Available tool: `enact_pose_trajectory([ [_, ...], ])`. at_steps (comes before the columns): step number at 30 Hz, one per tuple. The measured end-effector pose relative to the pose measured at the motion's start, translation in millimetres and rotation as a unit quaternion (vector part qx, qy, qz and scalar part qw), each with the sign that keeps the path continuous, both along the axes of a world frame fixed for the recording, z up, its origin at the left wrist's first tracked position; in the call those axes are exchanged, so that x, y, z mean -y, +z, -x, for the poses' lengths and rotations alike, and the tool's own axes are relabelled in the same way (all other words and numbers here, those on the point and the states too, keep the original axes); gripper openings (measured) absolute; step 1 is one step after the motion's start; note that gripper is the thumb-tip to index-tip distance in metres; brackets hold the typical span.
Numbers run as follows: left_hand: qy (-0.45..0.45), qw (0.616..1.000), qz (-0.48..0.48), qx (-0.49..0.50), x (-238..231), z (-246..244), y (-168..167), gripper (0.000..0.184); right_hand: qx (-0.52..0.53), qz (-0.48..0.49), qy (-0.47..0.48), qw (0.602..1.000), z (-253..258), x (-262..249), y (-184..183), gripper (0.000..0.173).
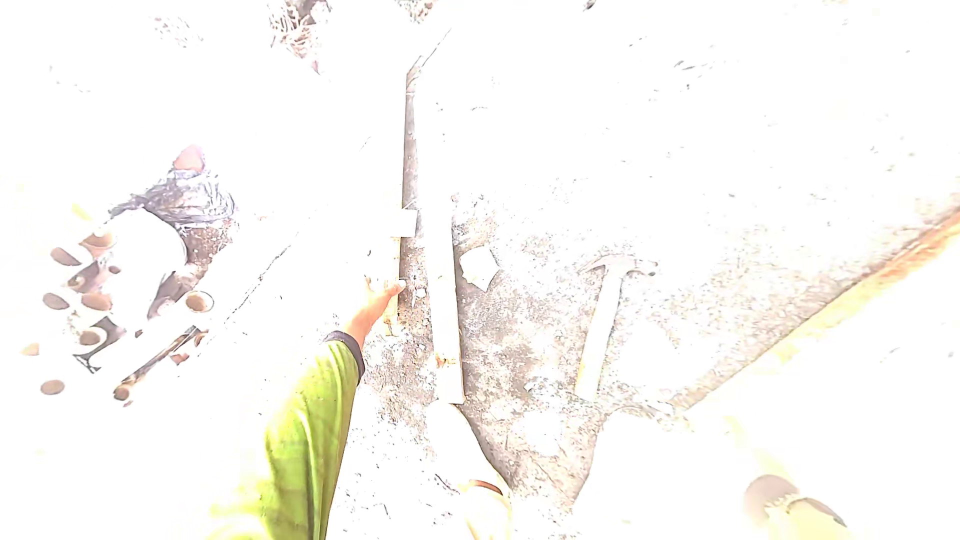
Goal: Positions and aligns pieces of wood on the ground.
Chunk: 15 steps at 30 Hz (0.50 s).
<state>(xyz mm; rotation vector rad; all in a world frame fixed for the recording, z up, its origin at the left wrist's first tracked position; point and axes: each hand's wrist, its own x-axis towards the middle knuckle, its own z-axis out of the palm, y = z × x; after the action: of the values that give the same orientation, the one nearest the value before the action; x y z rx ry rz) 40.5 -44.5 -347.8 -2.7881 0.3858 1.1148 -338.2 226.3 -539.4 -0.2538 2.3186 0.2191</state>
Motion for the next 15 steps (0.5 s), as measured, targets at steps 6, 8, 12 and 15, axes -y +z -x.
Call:
enact_pose_trajectory([
  [6, -0.194, 0.971, 0.095, -0.106, -33.4, -152.0, -174.8, 0.076, -0.030, -0.028, 0.047, 0.998, -88.6, -12.2, 14.7, 0.085],
  [8, -0.216, 0.970, 0.069, -0.088, -32.7, -133.5, -160.7, 0.081, 0.049, 0.083, 0.158, 0.983, -120.6, 5.6, 33.0, 0.085],
  [12, -0.217, 0.963, 0.142, -0.081, -61.9, -128.6, -157.9, 0.094, 0.119, 0.334, 0.389, 0.850, -166.5, 83.4, 36.5, 0.082],
  [15, -0.187, 0.961, 0.157, -0.129, -70.7, -131.3, -150.8, 0.095, 0.166, 0.407, 0.488, 0.754, -180.7, 140.8, 23.3, 0.068],
])
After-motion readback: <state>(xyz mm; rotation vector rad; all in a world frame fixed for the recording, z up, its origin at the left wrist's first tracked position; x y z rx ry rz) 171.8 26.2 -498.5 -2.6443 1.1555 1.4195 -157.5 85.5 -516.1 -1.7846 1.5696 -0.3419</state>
